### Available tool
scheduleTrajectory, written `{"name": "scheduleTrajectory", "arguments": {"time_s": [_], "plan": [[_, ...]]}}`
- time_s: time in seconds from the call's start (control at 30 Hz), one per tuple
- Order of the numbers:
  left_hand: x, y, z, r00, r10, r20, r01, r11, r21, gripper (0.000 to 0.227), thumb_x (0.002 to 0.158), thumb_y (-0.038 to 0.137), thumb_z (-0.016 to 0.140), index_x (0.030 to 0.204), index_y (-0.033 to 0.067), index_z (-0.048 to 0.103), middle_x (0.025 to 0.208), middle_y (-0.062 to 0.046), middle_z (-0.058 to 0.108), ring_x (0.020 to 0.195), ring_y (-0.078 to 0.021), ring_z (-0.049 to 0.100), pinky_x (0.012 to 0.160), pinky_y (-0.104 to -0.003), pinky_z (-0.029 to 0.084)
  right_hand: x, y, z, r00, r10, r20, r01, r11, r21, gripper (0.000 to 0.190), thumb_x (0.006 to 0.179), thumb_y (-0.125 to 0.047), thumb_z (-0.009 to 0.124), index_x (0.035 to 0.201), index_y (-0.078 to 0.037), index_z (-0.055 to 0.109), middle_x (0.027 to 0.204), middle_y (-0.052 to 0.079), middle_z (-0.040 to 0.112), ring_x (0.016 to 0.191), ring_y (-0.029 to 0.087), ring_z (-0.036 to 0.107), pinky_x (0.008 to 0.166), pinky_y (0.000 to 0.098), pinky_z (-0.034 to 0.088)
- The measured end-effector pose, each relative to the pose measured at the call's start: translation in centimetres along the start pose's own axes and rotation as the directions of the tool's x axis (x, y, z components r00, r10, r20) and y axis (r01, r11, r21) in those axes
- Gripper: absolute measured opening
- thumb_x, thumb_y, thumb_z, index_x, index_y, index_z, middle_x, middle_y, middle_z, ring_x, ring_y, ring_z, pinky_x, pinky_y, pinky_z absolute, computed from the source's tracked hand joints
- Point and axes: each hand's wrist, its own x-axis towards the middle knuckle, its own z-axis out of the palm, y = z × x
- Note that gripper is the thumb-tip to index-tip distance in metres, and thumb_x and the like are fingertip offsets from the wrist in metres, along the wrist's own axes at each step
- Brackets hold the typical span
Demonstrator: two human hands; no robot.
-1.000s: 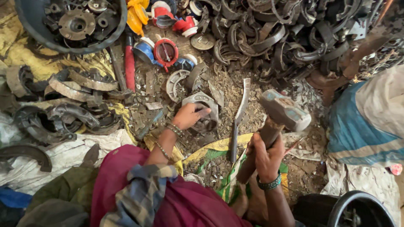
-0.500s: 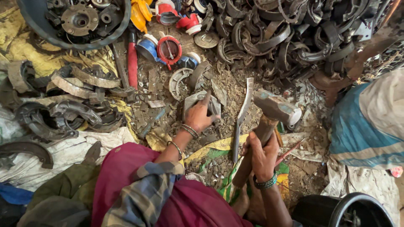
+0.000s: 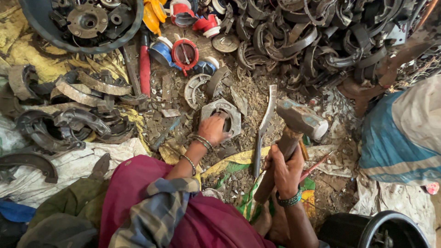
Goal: The person sits on the floor and uses a hammer to repeatedly strike a metal part placed on a metal block, breaking it into smaller pieces. The person handles the metal parts by hand, repositioning them as needed during the process.
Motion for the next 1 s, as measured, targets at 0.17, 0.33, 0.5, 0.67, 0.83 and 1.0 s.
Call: {"name": "scheduleTrajectory", "arguments": {"time_s": [0.17,0.33,0.5,0.67,0.83,1.0], "plan": [[-0.6,1.3,-0.4,0.996,0.09,-0.015,-0.09,0.996,0.001,0.065,0.075,0.017,0.077,0.136,0.0135,0.056,0.119,-0.02,0.066,0.104,-0.0378,0.068,0.088,-0.049,0.057,0.0,0.0,-0.3,0.999,-0.027,-0.017,0.025,0.995,-0.096,0.025,0.098,-0.018,0.067,0.111,-0.001,0.054,0.077,0.004,0.065,0.058,0.011,0.063,0.05,0.0259,0.054],[-1.1,1.5,-0.9,0.984,0.17,-0.056,-0.17,0.985,0.018,0.066,0.067,0.015,0.079,0.129,0.0118,0.057,0.112,-0.018,0.065,0.105,-0.0386,0.064,0.091,-0.049,0.054,0.2,-0.2,-0.4,0.998,-0.061,-0.004,0.061,0.998,-0.013,0.025,0.099,-0.017,0.069,0.108,-0.001,0.052,0.078,0.005,0.064,0.059,0.012,0.063,0.052,0.0265,0.055],[-1.5,1.2,-0.4,0.984,0.174,-0.046,-0.168,0.979,0.114,0.056,0.066,0.031,0.087,0.112,0.0072,0.064,0.108,-0.016,0.065,0.106,-0.0373,0.063,0.088,-0.049,0.053,-0.1,-1.3,-0.6,0.99,-0.135,-0.046,0.133,0.989,-0.059,0.024,0.099,-0.013,0.065,0.113,0.0,0.05,0.079,0.008,0.066,0.059,0.014,0.065,0.051,0.0287,0.057],[-1.0,0.6,2.1,0.921,0.28,-0.27,-0.235,0.954,0.185,0.012,0.074,0.014,0.072,0.085,0.0097,0.071,0.103,-0.013,0.067,0.104,-0.0342,0.064,0.085,-0.047,0.055,-0.8,-1.8,-2.5,0.939,-0.338,-0.059,0.332,0.938,-0.097,0.026,0.105,-0.007,0.063,0.122,0.001,0.046,0.09,0.01,0.063,0.068,0.015,0.065,0.058,0.0306,0.059],[-0.5,-0.2,3.2,0.907,0.298,-0.298,-0.232,0.943,0.238,0.006,0.078,0.015,0.068,0.083,0.0115,0.071,0.097,-0.013,0.068,0.102,-0.0338,0.065,0.084,-0.047,0.053,0.0,3.8,-0.8,0.995,0.076,-0.067,-0.097,0.907,-0.41,0.037,0.093,-0.015,0.065,0.125,-0.002,0.051,0.09,0.013,0.065,0.061,0.019,0.065,0.048,0.0332,0.06],[-0.3,0.6,2.1,0.963,0.202,-0.178,-0.14,0.94,0.31,0.012,0.07,0.016,0.069,0.081,0.0132,0.073,0.092,-0.011,0.068,0.1,-0.0306,0.065,0.095,-0.053,0.045,0.8,8.7,1.8,0.981,-0.028,0.19,0.152,0.72,-0.677,0.044,0.093,-0.03,0.075,0.119,0.001,0.059,0.09,0.023,0.074,0.078,0.024,0.07,0.067,0.0371,0.056]]}}
